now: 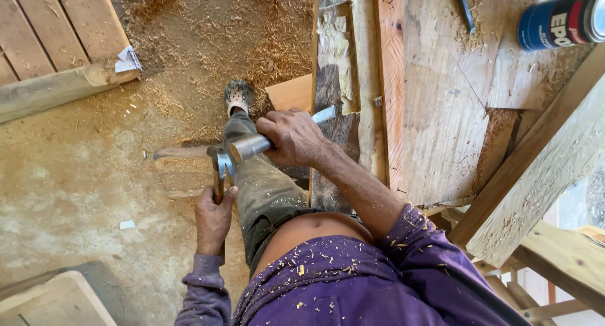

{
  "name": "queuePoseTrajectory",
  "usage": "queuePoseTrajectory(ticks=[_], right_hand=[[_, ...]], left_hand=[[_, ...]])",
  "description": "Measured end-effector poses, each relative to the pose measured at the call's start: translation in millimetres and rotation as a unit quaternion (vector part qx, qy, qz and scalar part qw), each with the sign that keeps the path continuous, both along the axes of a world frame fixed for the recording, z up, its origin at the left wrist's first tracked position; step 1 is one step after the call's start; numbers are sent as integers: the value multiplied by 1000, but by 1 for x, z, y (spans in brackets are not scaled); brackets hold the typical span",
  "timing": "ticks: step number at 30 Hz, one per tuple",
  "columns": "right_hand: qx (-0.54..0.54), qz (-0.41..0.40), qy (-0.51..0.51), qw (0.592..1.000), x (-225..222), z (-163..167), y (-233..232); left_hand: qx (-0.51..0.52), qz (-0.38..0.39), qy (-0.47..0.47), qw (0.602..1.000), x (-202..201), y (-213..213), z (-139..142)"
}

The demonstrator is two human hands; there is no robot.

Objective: The person holds a chisel against an old weathered plank on a workbench and strikes it with a hammer, chipping away pieces of the deteriorated wood. They reposition the chisel along the plank and continue striking to break off more sections of the old wood.

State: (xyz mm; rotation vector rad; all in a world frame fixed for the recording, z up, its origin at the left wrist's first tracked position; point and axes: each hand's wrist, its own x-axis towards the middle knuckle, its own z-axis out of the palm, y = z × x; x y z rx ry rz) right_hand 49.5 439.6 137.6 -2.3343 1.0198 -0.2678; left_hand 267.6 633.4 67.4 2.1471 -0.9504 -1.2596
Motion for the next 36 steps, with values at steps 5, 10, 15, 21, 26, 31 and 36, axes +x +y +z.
queuePoseTrajectory(ticks=[5,10,15,21,26,31,36], right_hand=[[-49,-21,-52,997,-3,0,1],[-133,-1,-97,986,-16,-6,5],[-58,-28,-102,993,-17,-9,11],[-117,-32,-85,989,-10,-2,9],[-89,-32,-87,992,-9,1,-2],[-74,-16,-57,996,-9,-3,-4],[-69,-7,-50,996,-15,-16,-2]], left_hand=[[25,7,24,999,-9,-2,12],[7,4,22,1000,-15,-5,13],[7,-11,26,1000,-17,-8,6],[5,-9,21,1000,-18,-11,7],[-10,0,33,999,-18,-21,17],[-26,-4,24,999,-18,-31,30],[-33,0,25,999,-17,-37,42]])
